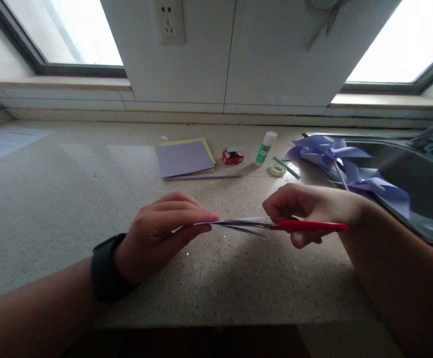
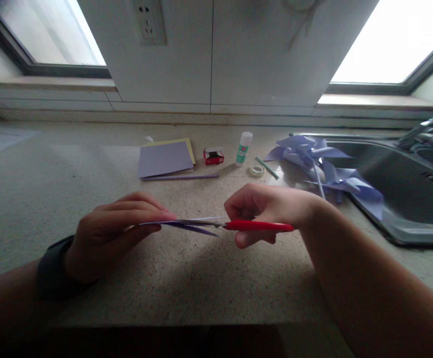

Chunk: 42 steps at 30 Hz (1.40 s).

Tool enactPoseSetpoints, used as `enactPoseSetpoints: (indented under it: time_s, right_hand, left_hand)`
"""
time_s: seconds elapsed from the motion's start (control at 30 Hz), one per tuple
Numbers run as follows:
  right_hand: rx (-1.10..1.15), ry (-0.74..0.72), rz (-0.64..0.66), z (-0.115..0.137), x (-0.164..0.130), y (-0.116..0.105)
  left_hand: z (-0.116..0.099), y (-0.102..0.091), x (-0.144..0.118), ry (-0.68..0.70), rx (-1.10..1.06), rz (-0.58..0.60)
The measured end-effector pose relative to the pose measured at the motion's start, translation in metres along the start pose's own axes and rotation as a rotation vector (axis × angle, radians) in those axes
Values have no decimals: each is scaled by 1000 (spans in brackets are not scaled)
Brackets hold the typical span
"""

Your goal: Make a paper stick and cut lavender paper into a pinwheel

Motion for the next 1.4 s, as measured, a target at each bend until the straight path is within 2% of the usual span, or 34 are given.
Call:
enactPoseSetpoints:
  time_s: [1.4]
  right_hand:
    - [-73,-32,-37,9,8,6]
  left_hand:
    - [0,2,0,-12,-5,13]
Point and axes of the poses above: each hand's wrist, its own x-axis towards the middle knuckle, its own y-axis out of the palm, z = x × y, the point moved 10 cm from there along x, towards the middle knuckle, and after that the axes turned 12 degrees about -y, right-handed, at the moved point
